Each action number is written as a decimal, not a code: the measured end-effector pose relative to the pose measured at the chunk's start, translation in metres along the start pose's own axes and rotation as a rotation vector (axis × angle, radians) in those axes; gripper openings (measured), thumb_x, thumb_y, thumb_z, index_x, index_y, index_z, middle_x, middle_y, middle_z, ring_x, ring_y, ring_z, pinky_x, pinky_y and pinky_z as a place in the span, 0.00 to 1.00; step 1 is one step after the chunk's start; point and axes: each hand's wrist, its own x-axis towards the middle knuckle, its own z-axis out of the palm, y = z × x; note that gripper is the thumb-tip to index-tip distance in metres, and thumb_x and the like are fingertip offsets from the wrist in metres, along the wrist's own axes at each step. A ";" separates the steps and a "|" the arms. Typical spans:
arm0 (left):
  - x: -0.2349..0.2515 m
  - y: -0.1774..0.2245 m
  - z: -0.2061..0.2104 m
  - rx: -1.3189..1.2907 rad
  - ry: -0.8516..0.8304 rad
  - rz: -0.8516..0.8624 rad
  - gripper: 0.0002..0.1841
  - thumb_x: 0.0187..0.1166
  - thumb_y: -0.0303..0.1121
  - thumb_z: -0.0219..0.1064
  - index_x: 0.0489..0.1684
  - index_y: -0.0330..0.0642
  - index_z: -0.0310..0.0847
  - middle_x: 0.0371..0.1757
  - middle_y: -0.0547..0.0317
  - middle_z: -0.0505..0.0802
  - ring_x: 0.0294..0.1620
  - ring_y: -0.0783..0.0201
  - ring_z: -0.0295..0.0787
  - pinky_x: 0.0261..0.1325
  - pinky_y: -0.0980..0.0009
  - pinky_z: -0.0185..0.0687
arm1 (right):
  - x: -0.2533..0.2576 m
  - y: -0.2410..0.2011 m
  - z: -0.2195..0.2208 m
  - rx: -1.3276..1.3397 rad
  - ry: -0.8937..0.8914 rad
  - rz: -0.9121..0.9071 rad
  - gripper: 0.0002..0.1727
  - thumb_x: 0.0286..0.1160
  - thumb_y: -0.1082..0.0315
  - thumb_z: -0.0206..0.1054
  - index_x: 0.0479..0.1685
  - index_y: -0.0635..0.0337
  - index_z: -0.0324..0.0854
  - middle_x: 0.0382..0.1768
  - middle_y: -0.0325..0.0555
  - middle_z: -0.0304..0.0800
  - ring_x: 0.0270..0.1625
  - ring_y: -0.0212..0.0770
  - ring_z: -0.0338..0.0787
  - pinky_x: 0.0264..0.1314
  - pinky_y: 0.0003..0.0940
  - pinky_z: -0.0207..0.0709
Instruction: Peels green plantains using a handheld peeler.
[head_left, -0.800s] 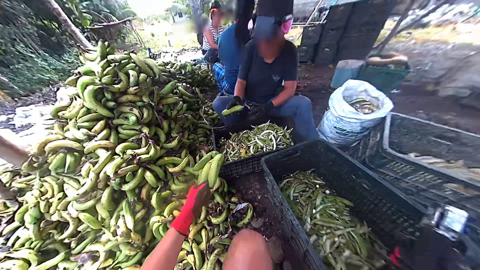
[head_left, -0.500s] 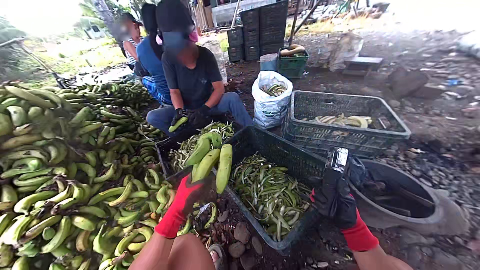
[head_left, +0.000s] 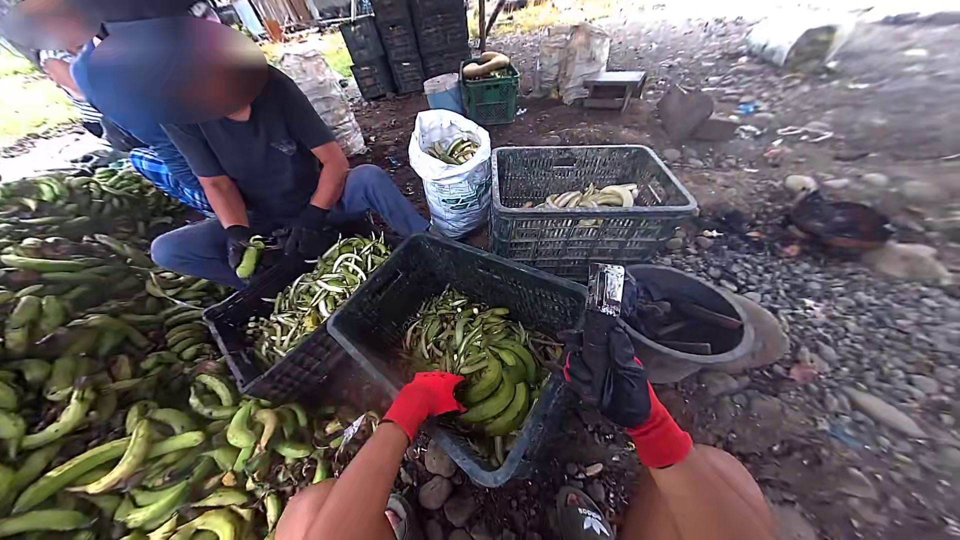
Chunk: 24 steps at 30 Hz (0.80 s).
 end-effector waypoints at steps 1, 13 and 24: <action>0.000 -0.002 -0.006 -0.024 0.000 0.011 0.28 0.81 0.48 0.68 0.78 0.50 0.76 0.74 0.41 0.84 0.78 0.38 0.76 0.75 0.28 0.64 | 0.000 0.000 0.000 -0.002 -0.003 0.005 0.39 0.74 0.28 0.60 0.64 0.54 0.84 0.21 0.31 0.83 0.21 0.29 0.82 0.30 0.27 0.83; 0.046 0.064 -0.029 -0.349 0.307 -0.160 0.44 0.83 0.66 0.53 0.89 0.40 0.59 0.78 0.38 0.80 0.81 0.41 0.74 0.80 0.38 0.66 | 0.014 -0.002 0.008 0.105 0.018 -0.080 0.38 0.75 0.29 0.61 0.64 0.55 0.85 0.18 0.30 0.80 0.22 0.33 0.83 0.45 0.44 0.89; 0.096 0.040 -0.036 -0.266 0.222 -0.016 0.33 0.75 0.46 0.72 0.79 0.42 0.72 0.76 0.36 0.80 0.78 0.38 0.75 0.77 0.35 0.67 | 0.018 0.004 0.034 0.165 0.016 -0.128 0.42 0.71 0.27 0.63 0.65 0.58 0.84 0.19 0.30 0.81 0.20 0.30 0.81 0.31 0.29 0.82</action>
